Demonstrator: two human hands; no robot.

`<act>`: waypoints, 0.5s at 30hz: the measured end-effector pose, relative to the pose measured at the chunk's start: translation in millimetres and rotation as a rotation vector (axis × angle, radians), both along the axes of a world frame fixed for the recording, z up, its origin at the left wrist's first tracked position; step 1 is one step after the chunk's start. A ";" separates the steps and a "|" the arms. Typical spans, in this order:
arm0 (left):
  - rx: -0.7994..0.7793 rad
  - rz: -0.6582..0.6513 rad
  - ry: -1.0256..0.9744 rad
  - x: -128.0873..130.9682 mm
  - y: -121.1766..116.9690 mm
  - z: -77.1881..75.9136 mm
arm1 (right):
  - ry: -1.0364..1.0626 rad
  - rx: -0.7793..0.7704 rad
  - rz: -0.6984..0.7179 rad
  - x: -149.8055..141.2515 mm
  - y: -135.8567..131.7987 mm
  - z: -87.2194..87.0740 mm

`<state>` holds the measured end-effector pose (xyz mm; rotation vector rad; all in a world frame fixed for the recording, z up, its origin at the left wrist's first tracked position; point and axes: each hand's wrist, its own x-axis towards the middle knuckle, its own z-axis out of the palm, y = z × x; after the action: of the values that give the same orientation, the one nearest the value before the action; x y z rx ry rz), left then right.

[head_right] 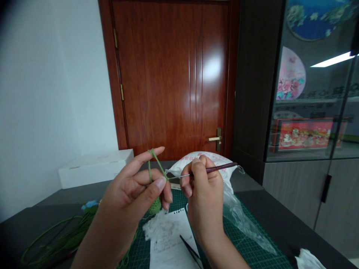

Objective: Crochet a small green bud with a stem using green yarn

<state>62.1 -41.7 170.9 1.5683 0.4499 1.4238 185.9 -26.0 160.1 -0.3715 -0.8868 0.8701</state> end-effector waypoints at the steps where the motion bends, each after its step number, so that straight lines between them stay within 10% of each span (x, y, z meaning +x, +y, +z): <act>1: 0.004 0.006 0.006 0.0 0.4 -0.1 | -0.006 -0.002 -0.003 0.1 0.1 0.1; 15: 0.033 0.058 0.065 -0.3 0.5 1.7 | -0.009 0.003 -0.002 -0.2 0.5 -1.0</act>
<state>61.7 -41.2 172.7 1.6431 0.5168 1.4337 185.7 -25.6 159.1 -0.3741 -0.8952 0.8655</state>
